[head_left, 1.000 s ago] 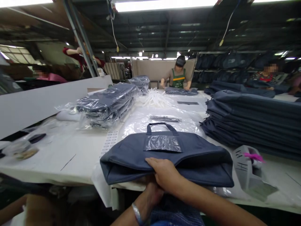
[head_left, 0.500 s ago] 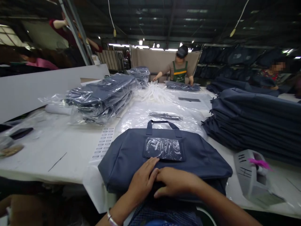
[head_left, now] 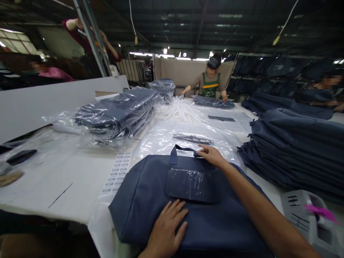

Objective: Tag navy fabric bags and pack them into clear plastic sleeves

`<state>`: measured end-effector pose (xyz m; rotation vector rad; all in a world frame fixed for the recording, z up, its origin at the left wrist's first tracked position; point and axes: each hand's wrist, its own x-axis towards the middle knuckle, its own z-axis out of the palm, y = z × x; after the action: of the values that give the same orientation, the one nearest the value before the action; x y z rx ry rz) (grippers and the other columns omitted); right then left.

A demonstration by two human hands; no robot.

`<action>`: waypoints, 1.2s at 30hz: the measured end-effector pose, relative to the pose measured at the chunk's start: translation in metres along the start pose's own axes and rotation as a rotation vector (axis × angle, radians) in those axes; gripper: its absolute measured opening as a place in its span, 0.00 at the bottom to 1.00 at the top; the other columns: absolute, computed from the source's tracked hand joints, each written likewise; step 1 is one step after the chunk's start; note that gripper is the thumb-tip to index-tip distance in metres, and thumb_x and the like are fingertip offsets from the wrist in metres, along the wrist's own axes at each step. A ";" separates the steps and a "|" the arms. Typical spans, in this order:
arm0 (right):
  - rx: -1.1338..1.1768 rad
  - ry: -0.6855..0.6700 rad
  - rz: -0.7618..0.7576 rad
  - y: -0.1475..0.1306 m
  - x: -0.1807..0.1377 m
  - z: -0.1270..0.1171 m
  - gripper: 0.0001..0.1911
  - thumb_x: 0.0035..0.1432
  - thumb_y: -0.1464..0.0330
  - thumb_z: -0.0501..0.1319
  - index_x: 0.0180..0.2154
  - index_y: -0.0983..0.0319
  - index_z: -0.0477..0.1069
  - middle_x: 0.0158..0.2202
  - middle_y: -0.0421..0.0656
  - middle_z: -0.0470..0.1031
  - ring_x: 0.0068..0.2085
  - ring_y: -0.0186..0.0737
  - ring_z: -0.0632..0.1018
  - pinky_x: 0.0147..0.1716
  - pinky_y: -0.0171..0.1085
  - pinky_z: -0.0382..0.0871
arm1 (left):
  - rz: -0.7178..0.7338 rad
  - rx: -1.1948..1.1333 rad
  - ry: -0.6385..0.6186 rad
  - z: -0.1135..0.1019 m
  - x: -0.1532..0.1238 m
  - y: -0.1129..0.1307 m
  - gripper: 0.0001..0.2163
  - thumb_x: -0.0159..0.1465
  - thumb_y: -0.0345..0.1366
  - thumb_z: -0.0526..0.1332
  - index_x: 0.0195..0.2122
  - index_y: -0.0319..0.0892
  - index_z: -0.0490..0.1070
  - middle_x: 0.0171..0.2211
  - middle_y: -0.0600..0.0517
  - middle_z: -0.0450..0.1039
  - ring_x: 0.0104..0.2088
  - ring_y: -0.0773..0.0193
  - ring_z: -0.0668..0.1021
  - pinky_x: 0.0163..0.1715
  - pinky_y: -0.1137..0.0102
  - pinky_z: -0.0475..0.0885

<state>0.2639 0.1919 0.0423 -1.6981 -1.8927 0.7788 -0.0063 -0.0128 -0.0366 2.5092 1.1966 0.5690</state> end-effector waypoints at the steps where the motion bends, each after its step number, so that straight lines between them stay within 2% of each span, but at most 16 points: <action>1: 0.012 -0.042 -0.062 -0.002 -0.010 -0.001 0.28 0.61 0.62 0.60 0.61 0.65 0.66 0.44 0.47 0.80 0.43 0.42 0.80 0.45 0.38 0.70 | 0.003 0.003 0.001 0.001 0.000 0.000 0.18 0.70 0.39 0.52 0.61 0.50 0.67 0.64 0.52 0.65 0.64 0.56 0.67 0.62 0.51 0.66; 4: -0.038 -0.159 -0.184 -0.008 -0.045 -0.003 0.28 0.60 0.65 0.60 0.61 0.65 0.67 0.40 0.46 0.80 0.38 0.41 0.79 0.40 0.39 0.70 | -0.005 0.008 0.003 0.001 0.000 0.000 0.18 0.70 0.38 0.53 0.60 0.49 0.67 0.64 0.51 0.65 0.64 0.56 0.67 0.62 0.51 0.66; 7: -0.151 -0.216 -0.283 -0.011 -0.077 -0.003 0.28 0.58 0.73 0.59 0.62 0.61 0.66 0.42 0.45 0.79 0.39 0.40 0.77 0.43 0.40 0.69 | 0.001 0.010 -0.002 -0.002 0.001 0.001 0.18 0.69 0.38 0.53 0.60 0.49 0.67 0.63 0.51 0.66 0.63 0.55 0.68 0.61 0.51 0.68; 11: -0.281 -0.282 -0.439 0.001 -0.113 0.008 0.26 0.57 0.81 0.53 0.50 0.54 0.77 0.40 0.44 0.78 0.43 0.41 0.75 0.46 0.41 0.67 | 0.052 0.041 0.000 -0.004 -0.002 -0.001 0.19 0.69 0.37 0.54 0.60 0.48 0.67 0.62 0.50 0.67 0.63 0.54 0.69 0.60 0.52 0.69; 17: -0.237 -0.172 -0.415 0.015 -0.163 0.036 0.24 0.56 0.81 0.51 0.45 0.57 0.78 0.39 0.46 0.73 0.41 0.41 0.73 0.39 0.38 0.69 | 0.146 0.089 0.032 -0.006 -0.021 -0.012 0.21 0.66 0.34 0.58 0.60 0.46 0.67 0.59 0.49 0.71 0.59 0.55 0.74 0.57 0.57 0.73; 19: -0.253 -0.148 -0.377 0.014 -0.176 0.048 0.23 0.57 0.81 0.52 0.47 0.57 0.77 0.41 0.47 0.72 0.40 0.42 0.73 0.39 0.38 0.70 | 0.159 0.056 0.071 -0.015 -0.019 -0.011 0.19 0.65 0.33 0.59 0.57 0.48 0.71 0.54 0.51 0.76 0.54 0.57 0.78 0.53 0.61 0.76; 21: -0.285 -0.104 -0.343 0.016 -0.184 0.060 0.25 0.56 0.81 0.52 0.50 0.58 0.75 0.44 0.49 0.72 0.40 0.42 0.73 0.39 0.40 0.72 | 0.133 -0.008 0.115 -0.032 -0.006 -0.005 0.16 0.65 0.32 0.59 0.54 0.49 0.73 0.49 0.52 0.80 0.48 0.61 0.81 0.49 0.69 0.78; 23: -0.304 -0.070 -0.342 0.018 -0.187 0.068 0.26 0.56 0.81 0.52 0.52 0.58 0.74 0.47 0.50 0.72 0.41 0.43 0.74 0.41 0.41 0.73 | 0.111 -0.053 0.150 -0.049 0.019 0.004 0.17 0.66 0.30 0.57 0.54 0.49 0.73 0.49 0.52 0.79 0.49 0.64 0.81 0.49 0.73 0.77; 25: -0.310 -0.077 -0.351 0.018 -0.187 0.069 0.26 0.57 0.79 0.52 0.53 0.57 0.74 0.47 0.50 0.72 0.42 0.43 0.75 0.42 0.40 0.73 | 0.132 -0.040 0.134 -0.058 0.052 0.008 0.19 0.67 0.30 0.56 0.59 0.48 0.69 0.57 0.50 0.74 0.58 0.60 0.75 0.57 0.66 0.72; 27: -0.321 -0.120 -0.337 0.011 -0.184 0.060 0.24 0.58 0.78 0.53 0.52 0.57 0.74 0.46 0.49 0.73 0.40 0.41 0.77 0.40 0.37 0.73 | 0.185 0.010 0.054 -0.052 0.080 0.004 0.22 0.68 0.32 0.55 0.63 0.47 0.64 0.62 0.48 0.67 0.64 0.55 0.67 0.64 0.56 0.65; 29: -0.356 -0.171 -0.317 -0.005 -0.177 0.045 0.19 0.60 0.77 0.54 0.49 0.60 0.75 0.43 0.49 0.75 0.35 0.39 0.78 0.35 0.35 0.72 | 0.224 0.060 -0.047 -0.033 0.097 -0.006 0.22 0.69 0.34 0.54 0.65 0.45 0.60 0.65 0.46 0.63 0.66 0.54 0.63 0.64 0.52 0.62; 31: -0.372 -0.167 -0.329 -0.026 -0.164 0.029 0.14 0.63 0.74 0.54 0.46 0.62 0.75 0.37 0.47 0.77 0.30 0.39 0.78 0.31 0.34 0.70 | 0.231 0.095 -0.108 -0.010 0.100 -0.016 0.23 0.70 0.34 0.53 0.66 0.44 0.58 0.66 0.45 0.60 0.66 0.54 0.62 0.64 0.52 0.63; 33: -0.300 -0.100 -0.388 -0.042 -0.145 0.023 0.12 0.66 0.70 0.54 0.43 0.62 0.75 0.32 0.45 0.78 0.30 0.39 0.78 0.31 0.34 0.68 | 0.221 0.097 -0.123 0.005 0.095 -0.020 0.23 0.70 0.33 0.53 0.66 0.43 0.57 0.67 0.44 0.58 0.67 0.54 0.62 0.64 0.52 0.63; 36: -0.072 0.010 -0.468 -0.041 -0.114 0.039 0.15 0.69 0.67 0.51 0.36 0.61 0.74 0.30 0.43 0.78 0.32 0.36 0.78 0.33 0.32 0.67 | 0.180 0.010 -0.126 0.000 0.088 -0.019 0.22 0.69 0.31 0.53 0.65 0.44 0.61 0.64 0.44 0.64 0.65 0.54 0.65 0.65 0.51 0.61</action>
<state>0.2209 0.0726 0.0454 -1.2135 -2.2116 0.5189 0.0314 0.0686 -0.0254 2.6342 0.9380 0.4396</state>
